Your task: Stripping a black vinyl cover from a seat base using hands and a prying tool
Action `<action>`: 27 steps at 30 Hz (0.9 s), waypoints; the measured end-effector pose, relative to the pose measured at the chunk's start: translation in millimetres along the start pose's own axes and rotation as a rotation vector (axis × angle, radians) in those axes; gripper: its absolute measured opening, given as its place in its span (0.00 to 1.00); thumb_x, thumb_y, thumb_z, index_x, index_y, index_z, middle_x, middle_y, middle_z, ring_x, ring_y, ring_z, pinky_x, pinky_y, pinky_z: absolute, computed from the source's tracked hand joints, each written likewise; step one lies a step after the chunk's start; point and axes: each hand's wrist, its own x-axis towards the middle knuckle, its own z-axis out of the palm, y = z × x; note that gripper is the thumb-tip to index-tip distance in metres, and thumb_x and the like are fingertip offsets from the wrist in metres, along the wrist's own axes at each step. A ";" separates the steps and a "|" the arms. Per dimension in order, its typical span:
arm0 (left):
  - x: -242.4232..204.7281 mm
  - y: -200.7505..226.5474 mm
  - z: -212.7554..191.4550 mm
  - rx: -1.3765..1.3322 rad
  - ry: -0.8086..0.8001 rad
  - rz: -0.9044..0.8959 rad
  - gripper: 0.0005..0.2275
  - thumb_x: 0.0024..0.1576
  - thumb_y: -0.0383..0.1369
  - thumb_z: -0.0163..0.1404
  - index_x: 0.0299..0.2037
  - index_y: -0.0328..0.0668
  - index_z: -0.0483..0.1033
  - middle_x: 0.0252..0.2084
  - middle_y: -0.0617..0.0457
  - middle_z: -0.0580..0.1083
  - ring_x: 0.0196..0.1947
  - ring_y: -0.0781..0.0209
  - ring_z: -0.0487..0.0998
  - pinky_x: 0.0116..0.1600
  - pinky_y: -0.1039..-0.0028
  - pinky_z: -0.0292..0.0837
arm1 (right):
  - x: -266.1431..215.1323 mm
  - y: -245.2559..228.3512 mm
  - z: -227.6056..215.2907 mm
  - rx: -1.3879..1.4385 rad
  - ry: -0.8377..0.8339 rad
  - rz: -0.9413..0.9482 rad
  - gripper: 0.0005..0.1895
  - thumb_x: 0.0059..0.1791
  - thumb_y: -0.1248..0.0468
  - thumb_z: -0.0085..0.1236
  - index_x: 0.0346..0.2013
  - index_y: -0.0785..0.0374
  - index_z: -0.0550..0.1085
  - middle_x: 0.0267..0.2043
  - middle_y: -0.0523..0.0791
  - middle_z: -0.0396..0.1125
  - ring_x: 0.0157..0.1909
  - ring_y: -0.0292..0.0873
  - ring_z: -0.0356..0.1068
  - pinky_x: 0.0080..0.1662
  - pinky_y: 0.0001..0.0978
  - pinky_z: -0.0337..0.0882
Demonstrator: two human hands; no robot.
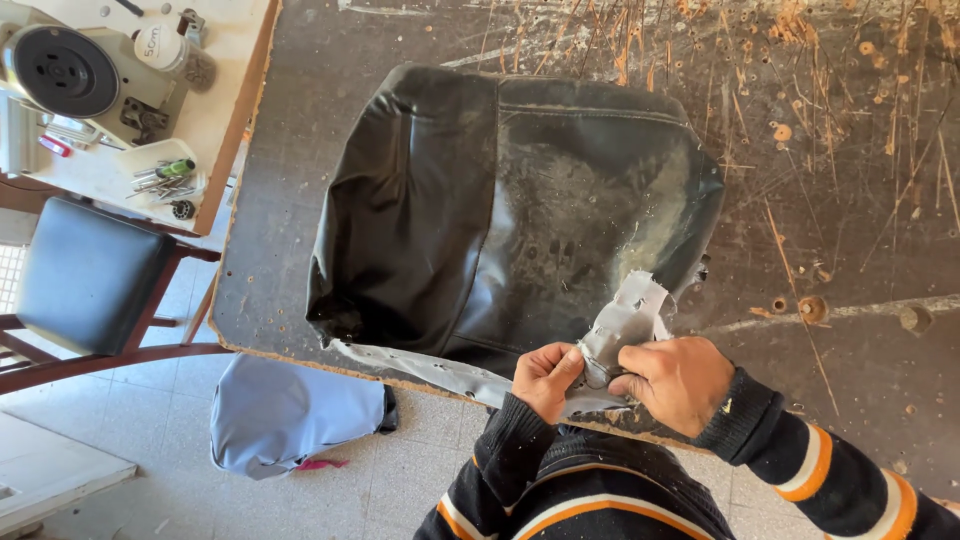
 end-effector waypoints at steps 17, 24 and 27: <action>-24.5 42.4 32.2 0.328 0.056 0.012 0.09 0.60 0.26 0.56 0.26 0.38 0.81 0.14 0.57 0.67 0.20 0.74 0.62 0.26 0.84 0.57 | 2.7 -16.5 8.2 -0.028 -0.015 -0.080 0.16 0.41 0.37 0.64 0.18 0.37 0.73 0.18 0.28 0.72 0.25 0.41 0.77 0.33 0.36 0.76; 8.8 4.4 14.5 0.464 0.270 -0.149 0.09 0.58 0.35 0.56 0.27 0.44 0.83 0.20 0.68 0.67 0.24 0.76 0.61 0.29 0.78 0.59 | -13.2 -76.6 -12.3 0.476 -0.081 -0.713 0.21 0.50 0.53 0.61 0.18 0.56 0.65 0.17 0.42 0.64 0.19 0.49 0.64 0.24 0.44 0.57; -3.2 6.7 13.6 0.220 0.188 -0.072 0.09 0.60 0.31 0.53 0.26 0.43 0.78 0.18 0.64 0.65 0.20 0.75 0.57 0.24 0.79 0.50 | -16.8 -52.6 -23.8 0.466 -0.044 -0.536 0.24 0.50 0.40 0.60 0.19 0.50 0.70 0.17 0.39 0.66 0.20 0.45 0.68 0.24 0.42 0.60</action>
